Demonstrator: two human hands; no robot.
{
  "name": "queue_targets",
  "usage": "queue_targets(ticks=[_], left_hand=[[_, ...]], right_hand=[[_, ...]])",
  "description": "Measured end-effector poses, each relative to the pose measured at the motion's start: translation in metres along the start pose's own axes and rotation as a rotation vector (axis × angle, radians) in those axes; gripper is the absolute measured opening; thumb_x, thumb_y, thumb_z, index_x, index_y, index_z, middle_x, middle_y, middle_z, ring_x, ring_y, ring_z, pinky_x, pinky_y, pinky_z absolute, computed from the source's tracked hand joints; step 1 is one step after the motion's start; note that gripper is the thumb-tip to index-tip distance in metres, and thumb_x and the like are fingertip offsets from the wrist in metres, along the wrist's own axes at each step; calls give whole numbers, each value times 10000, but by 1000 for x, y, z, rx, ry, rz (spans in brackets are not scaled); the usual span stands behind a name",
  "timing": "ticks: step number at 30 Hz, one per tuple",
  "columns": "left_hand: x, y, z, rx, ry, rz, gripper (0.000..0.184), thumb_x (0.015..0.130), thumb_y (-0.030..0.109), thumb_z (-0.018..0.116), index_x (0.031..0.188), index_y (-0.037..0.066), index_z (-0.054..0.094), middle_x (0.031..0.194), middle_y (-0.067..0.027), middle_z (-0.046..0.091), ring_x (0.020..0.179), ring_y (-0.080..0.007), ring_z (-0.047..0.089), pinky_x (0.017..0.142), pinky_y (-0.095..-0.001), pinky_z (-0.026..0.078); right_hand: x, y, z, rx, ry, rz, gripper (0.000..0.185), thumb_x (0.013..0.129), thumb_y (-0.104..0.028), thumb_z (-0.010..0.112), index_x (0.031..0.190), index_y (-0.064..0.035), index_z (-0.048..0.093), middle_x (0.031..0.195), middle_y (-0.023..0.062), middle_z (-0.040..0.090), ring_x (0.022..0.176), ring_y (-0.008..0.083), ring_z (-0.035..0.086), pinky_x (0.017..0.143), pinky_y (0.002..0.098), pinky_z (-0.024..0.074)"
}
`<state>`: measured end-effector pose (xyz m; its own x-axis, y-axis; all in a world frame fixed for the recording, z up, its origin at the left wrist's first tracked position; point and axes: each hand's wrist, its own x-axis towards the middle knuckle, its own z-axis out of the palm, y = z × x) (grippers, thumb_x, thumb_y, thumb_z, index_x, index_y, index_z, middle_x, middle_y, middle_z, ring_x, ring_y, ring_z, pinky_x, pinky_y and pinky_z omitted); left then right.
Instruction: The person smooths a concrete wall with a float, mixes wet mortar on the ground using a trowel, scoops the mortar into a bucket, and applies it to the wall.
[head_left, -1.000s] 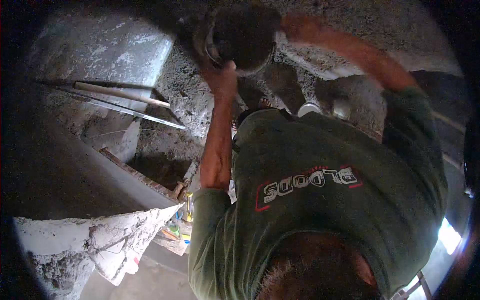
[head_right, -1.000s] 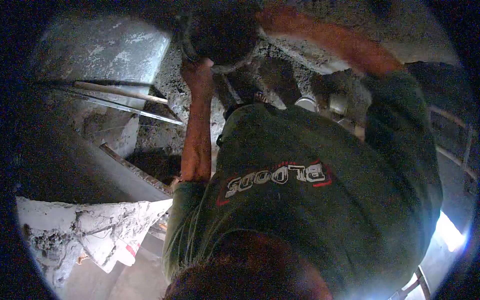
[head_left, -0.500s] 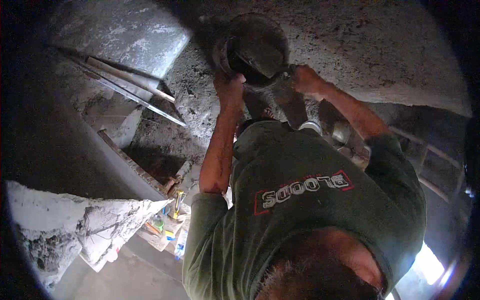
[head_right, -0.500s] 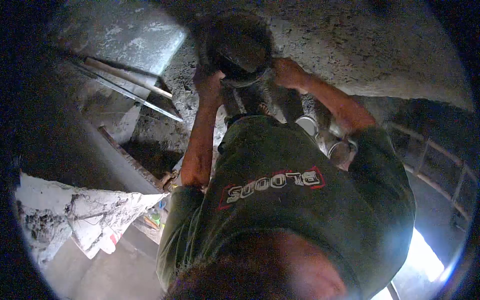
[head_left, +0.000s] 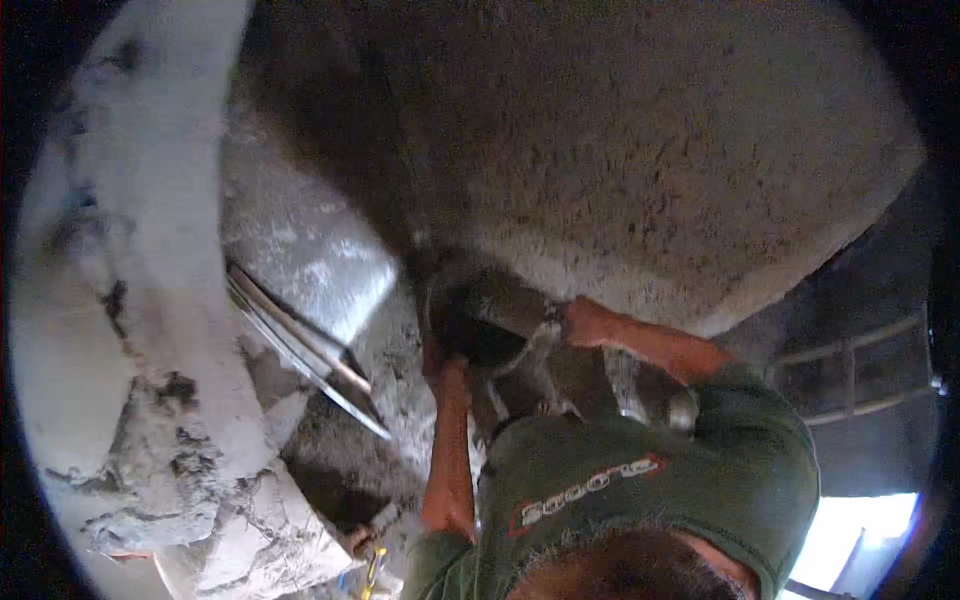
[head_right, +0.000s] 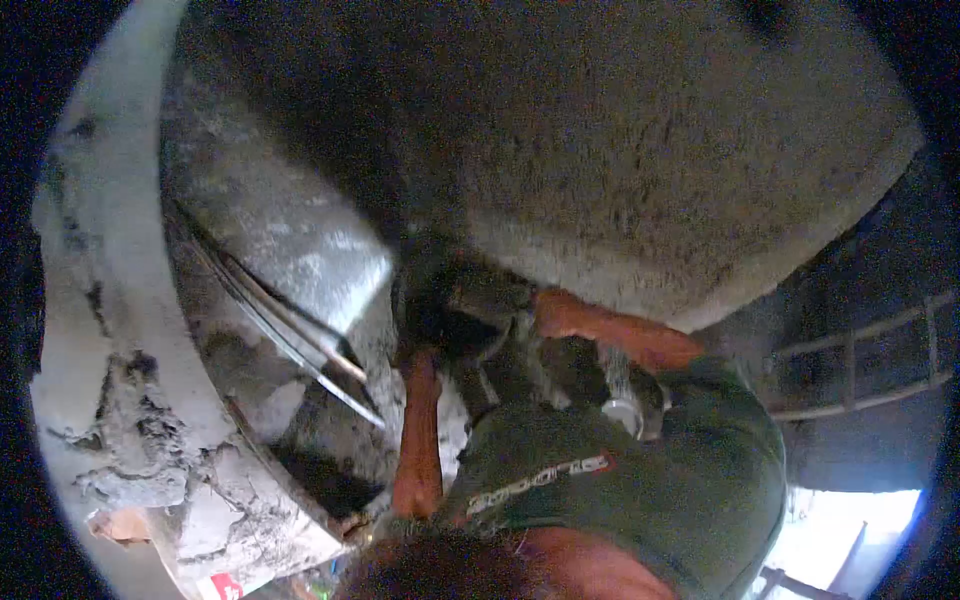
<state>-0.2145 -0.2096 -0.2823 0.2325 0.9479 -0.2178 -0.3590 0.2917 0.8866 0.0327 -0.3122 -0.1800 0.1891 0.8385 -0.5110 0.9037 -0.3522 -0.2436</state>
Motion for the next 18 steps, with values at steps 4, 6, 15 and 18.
queue_targets(ticks=[4, 6, 15, 18], left_hand=[[-27, 31, -22, 2, 10, -59, 502, 678, 45, 547, 1173, 90, 477, 1008, -45, 555, 808, -169, 530, 642, -308, 458], [-42, 39, -31, -62, 107, -65, 460, 668, 22, 538, 1125, 57, 508, 937, -57, 572, 713, -155, 542, 518, -279, 465], [-75, -18, -161, -47, 430, 71, 389, 741, 134, 506, 1126, 77, 503, 1016, -76, 566, 843, -189, 540, 634, -316, 473], [-79, -24, -207, 462, 563, -276, 351, 714, 149, 573, 1055, 77, 525, 812, -65, 583, 619, -162, 540, 543, -307, 462]], right_hand=[[-23, -61, -64, -107, 1, -112, 327, 704, -89, 561, 989, 63, 514, 817, 225, 569, 808, 351, 571, 694, 456, 468], [11, -52, -70, -401, 124, -306, 312, 710, -137, 582, 939, 65, 514, 715, 205, 577, 728, 353, 583, 632, 474, 468], [16, -140, -165, -157, 28, -874, 380, 771, -213, 557, 1034, 46, 465, 730, 156, 600, 740, 316, 592, 635, 444, 466], [30, -135, -225, 286, -461, -772, 383, 812, -271, 524, 1061, 13, 463, 753, 115, 580, 717, 258, 568, 622, 422, 449]])
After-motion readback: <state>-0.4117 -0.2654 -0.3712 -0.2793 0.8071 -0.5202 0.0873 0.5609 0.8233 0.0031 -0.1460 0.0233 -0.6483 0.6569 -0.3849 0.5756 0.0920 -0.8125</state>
